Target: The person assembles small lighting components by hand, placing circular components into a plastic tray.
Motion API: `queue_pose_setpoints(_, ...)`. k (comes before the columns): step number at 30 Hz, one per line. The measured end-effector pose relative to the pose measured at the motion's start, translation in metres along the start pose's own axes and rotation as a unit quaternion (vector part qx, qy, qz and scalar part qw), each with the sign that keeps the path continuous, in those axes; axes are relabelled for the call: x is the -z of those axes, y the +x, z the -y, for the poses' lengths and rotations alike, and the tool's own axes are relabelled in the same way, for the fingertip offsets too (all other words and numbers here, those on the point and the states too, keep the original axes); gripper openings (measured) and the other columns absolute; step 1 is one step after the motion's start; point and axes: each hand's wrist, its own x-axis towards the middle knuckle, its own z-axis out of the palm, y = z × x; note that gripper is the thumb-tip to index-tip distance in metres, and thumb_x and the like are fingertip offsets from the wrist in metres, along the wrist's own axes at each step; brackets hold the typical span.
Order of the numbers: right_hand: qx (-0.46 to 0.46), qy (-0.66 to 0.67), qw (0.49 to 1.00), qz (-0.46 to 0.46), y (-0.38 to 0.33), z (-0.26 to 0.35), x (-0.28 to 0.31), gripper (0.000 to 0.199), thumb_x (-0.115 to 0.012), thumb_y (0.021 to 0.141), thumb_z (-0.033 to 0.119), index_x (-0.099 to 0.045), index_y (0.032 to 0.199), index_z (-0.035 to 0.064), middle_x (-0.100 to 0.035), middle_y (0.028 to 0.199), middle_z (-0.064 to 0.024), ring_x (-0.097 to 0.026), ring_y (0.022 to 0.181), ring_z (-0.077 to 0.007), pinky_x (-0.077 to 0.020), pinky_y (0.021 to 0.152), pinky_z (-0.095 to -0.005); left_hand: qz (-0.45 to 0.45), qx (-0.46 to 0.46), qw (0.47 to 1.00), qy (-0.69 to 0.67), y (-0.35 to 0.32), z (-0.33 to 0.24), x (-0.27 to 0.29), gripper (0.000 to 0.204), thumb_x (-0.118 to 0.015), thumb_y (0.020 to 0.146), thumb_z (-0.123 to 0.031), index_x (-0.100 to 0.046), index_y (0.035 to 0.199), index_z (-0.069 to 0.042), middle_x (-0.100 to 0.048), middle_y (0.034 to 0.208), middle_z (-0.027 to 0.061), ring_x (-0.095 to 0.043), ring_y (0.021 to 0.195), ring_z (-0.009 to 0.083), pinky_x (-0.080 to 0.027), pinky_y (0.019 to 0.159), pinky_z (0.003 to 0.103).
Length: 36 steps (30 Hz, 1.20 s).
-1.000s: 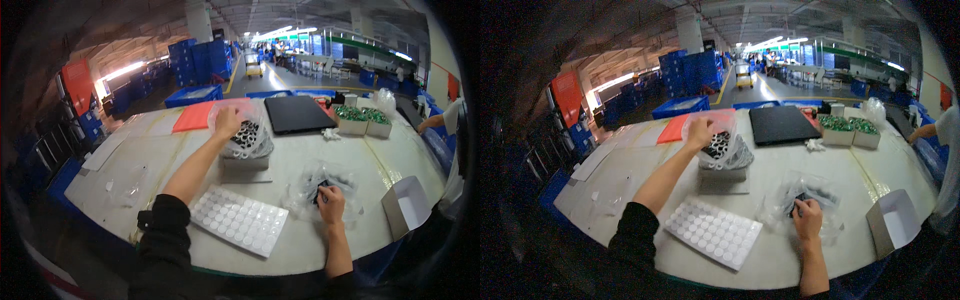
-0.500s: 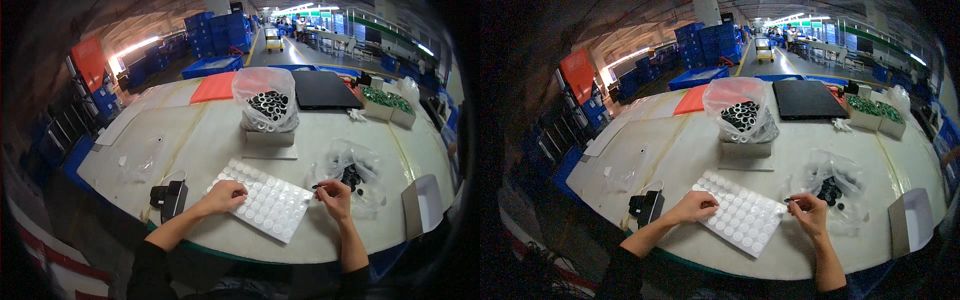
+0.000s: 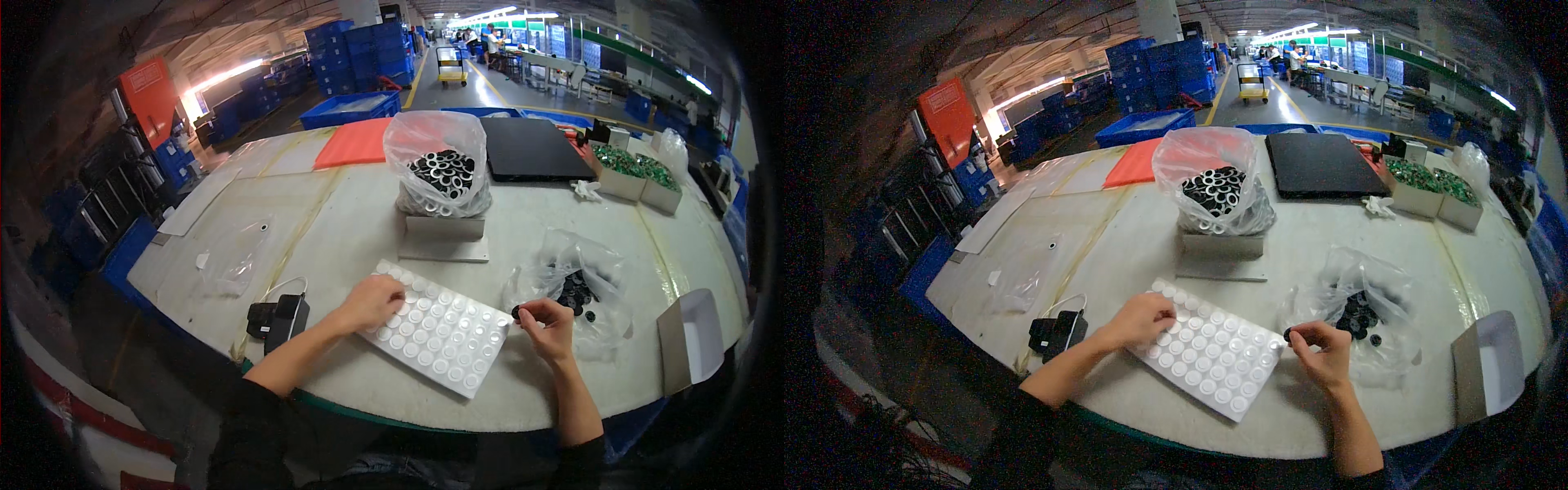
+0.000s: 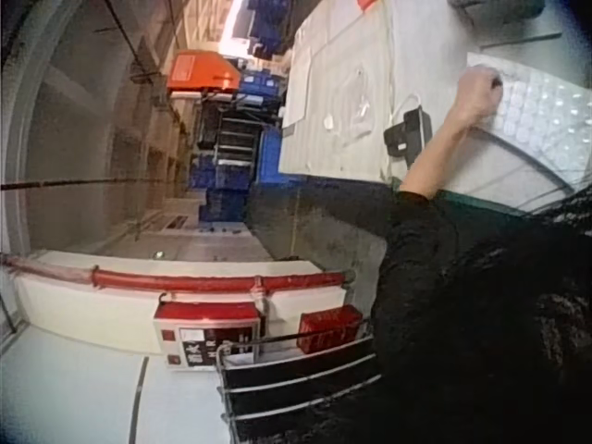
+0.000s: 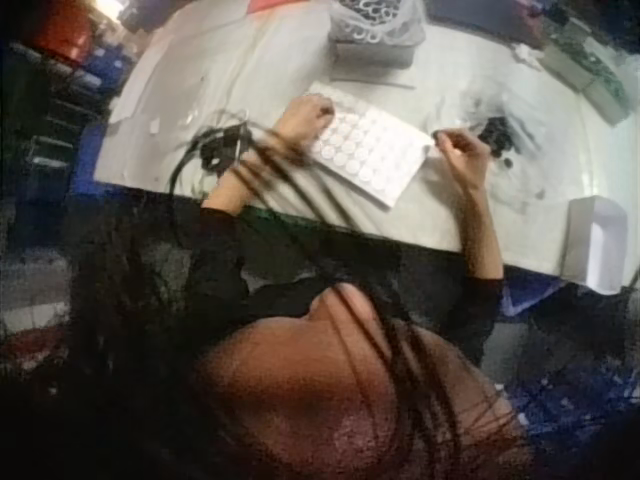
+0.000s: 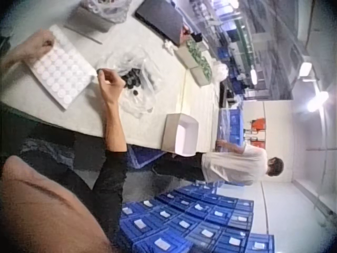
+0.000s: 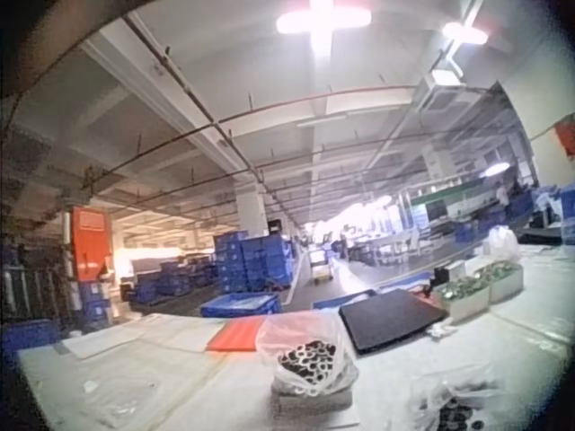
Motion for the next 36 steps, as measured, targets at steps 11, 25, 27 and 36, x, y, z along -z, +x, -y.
queue_pose_setpoints(11,0.017,-0.021,0.999,0.021,-0.001,-0.002,-0.004,0.008,-0.068,0.078,0.003,-0.066,0.083,-0.0036,-0.068,0.071,-0.0077,-0.064,0.064,-0.0094,-0.051,0.061,-0.0219,0.058,-0.027,0.998,-0.024,-0.034,-0.014,0.018,0.015,-0.069,0.076,-0.018,-0.066,0.084,-0.006,-0.059,0.078,0.0088,-0.06,0.075,0.0261,-0.048,0.066,0.036)
queue_pose_setpoints(25,-0.048,0.128,0.99,0.029,-0.002,0.009,-0.005,0.014,-0.069,0.08,0.003,-0.067,0.09,-0.007,-0.068,0.08,-0.0125,-0.064,0.067,-0.014,-0.0531,0.061,-0.0243,0.075,0.096,0.992,-0.026,-0.022,-0.021,0.029,0.015,-0.059,0.08,-0.012,-0.061,0.082,0.002,-0.068,0.077,0.0162,-0.066,0.063,0.0266,-0.052,0.058,0.034)
queue_pose_setpoints(27,-0.096,0.153,0.983,0.02,-0.003,0.013,-0.011,0.014,-0.069,0.081,0.004,-0.067,0.09,-0.0067,-0.067,0.08,-0.0125,-0.065,0.067,-0.0145,-0.0534,0.061,-0.025,-0.036,0.187,0.934,-0.303,-0.018,-0.018,0.029,0.011,-0.06,0.084,-0.007,-0.062,0.088,0.003,-0.068,0.079,0.0123,-0.067,0.069,0.019,-0.052,0.058,0.028)
queue_pose_setpoints(36,-0.222,0.28,0.934,-0.003,0.01,0.035,-0.076,0.019,-0.067,0.084,0.009,-0.064,0.095,-0.0073,-0.067,0.082,-0.0135,-0.067,0.072,-0.0198,-0.0564,0.063,-0.0289,-0.119,0.086,0.837,-0.527,0.022,-0.08,-0.016,0.014,-0.067,0.084,-0.009,-0.064,0.092,0.002,-0.067,0.09,0.0109,-0.066,0.079,0.0141,-0.051,0.067,0.023)
